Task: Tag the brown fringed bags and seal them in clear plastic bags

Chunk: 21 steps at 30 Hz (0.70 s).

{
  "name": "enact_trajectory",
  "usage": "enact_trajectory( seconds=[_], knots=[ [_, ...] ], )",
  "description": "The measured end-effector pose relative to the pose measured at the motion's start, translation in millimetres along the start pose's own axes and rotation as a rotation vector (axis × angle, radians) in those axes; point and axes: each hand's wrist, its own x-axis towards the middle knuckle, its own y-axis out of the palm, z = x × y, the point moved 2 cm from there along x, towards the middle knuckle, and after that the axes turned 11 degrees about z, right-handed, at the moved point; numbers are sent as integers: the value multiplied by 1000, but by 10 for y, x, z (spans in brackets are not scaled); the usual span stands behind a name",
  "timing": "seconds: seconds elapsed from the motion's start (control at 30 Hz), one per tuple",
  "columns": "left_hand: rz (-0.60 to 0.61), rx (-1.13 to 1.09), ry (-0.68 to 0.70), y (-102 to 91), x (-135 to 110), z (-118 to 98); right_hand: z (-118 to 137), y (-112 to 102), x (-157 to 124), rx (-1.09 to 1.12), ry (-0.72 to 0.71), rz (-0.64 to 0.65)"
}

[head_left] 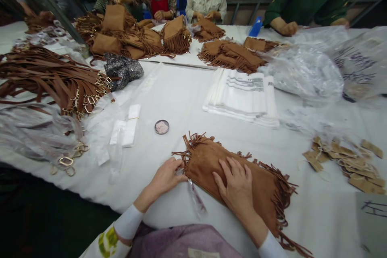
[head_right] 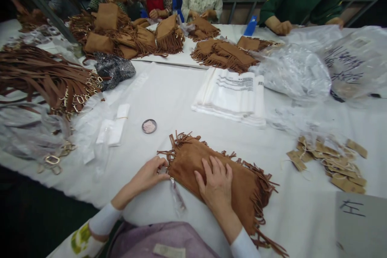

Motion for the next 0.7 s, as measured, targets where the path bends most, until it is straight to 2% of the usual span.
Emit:
enact_trajectory(
  seconds=[0.2,0.33,0.47,0.53,0.6,0.7],
  knots=[
    [-57,-149,77,-13,-100,6,30,-30,-68,36,-52,-10],
    [-94,-264,44,11,-140,-47,67,-45,-150,50,-97,2],
    [-175,-313,11,22,-55,-59,76,-52,-194,36,-109,-18],
    [-156,-361,13,27,-28,-54,75,-46,-200,30,-112,-30],
    [-73,-414,38,45,-36,-63,75,-40,-202,26,-116,-38],
    [-9,-354,98,78,-86,-121,74,-40,-211,13,-112,-49]
  ],
)
